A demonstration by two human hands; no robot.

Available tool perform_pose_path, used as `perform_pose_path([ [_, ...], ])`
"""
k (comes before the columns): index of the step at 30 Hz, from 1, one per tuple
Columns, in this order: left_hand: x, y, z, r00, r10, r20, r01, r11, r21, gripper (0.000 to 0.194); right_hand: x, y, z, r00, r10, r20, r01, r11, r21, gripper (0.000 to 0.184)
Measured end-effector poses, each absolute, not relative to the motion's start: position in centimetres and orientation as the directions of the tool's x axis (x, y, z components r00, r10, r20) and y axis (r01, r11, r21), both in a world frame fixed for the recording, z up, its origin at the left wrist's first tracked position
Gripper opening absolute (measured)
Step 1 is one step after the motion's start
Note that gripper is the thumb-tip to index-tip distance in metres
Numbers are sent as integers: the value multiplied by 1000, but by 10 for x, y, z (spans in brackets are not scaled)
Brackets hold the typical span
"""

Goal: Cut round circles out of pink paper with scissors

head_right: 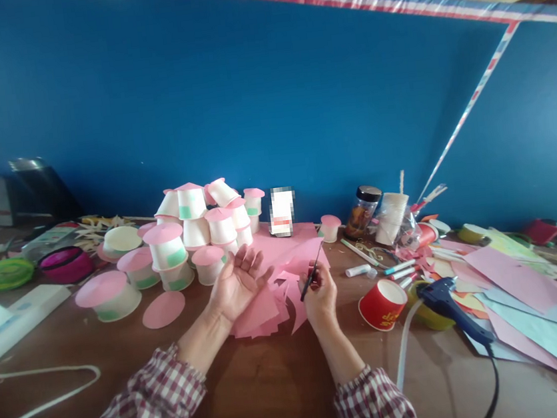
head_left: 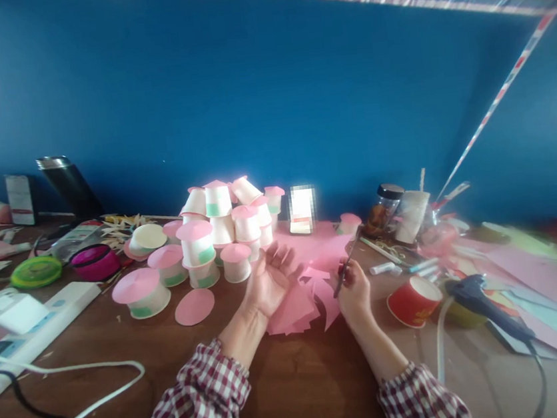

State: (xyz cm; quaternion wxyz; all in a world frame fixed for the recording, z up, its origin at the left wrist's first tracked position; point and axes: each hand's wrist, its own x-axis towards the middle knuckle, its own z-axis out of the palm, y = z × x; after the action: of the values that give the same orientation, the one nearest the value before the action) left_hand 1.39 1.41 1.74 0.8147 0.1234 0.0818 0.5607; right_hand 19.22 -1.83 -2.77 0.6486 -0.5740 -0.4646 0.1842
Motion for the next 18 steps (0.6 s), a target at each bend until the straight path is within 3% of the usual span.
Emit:
perform_pose_path([
  [2, 14, 14, 17, 361, 932, 17, -881, 335, 333, 21, 193, -18, -28, 498, 772, 395, 307, 269, -913, 30],
  [5, 17, 13, 13, 274, 961, 29, -750, 195, 632, 29, 192, -19, -26, 489, 773, 403, 318, 272, -908, 30],
  [8, 21, 9, 4, 144, 963, 228, -273, -183, 945, 34, 191, -19, -24, 480, 780, 402, 315, 274, -909, 28],
  [10, 23, 8, -2, 144, 890, 432, 112, -448, 887, 28, 191, -20, -24, 482, 779, 402, 311, 277, -909, 28],
  [12, 23, 8, -6, 160, 820, 549, 337, -568, 751, 25, 191, -19, -25, 486, 776, 401, 306, 279, -910, 28],
  [14, 23, 9, -9, 146, 810, 568, 398, -573, 716, 26, 191, -19, -26, 485, 779, 398, 299, 280, -912, 28],
  [18, 26, 8, -7, 147, 867, 476, 277, -498, 822, 24, 192, -19, -27, 482, 782, 395, 287, 285, -915, 29],
])
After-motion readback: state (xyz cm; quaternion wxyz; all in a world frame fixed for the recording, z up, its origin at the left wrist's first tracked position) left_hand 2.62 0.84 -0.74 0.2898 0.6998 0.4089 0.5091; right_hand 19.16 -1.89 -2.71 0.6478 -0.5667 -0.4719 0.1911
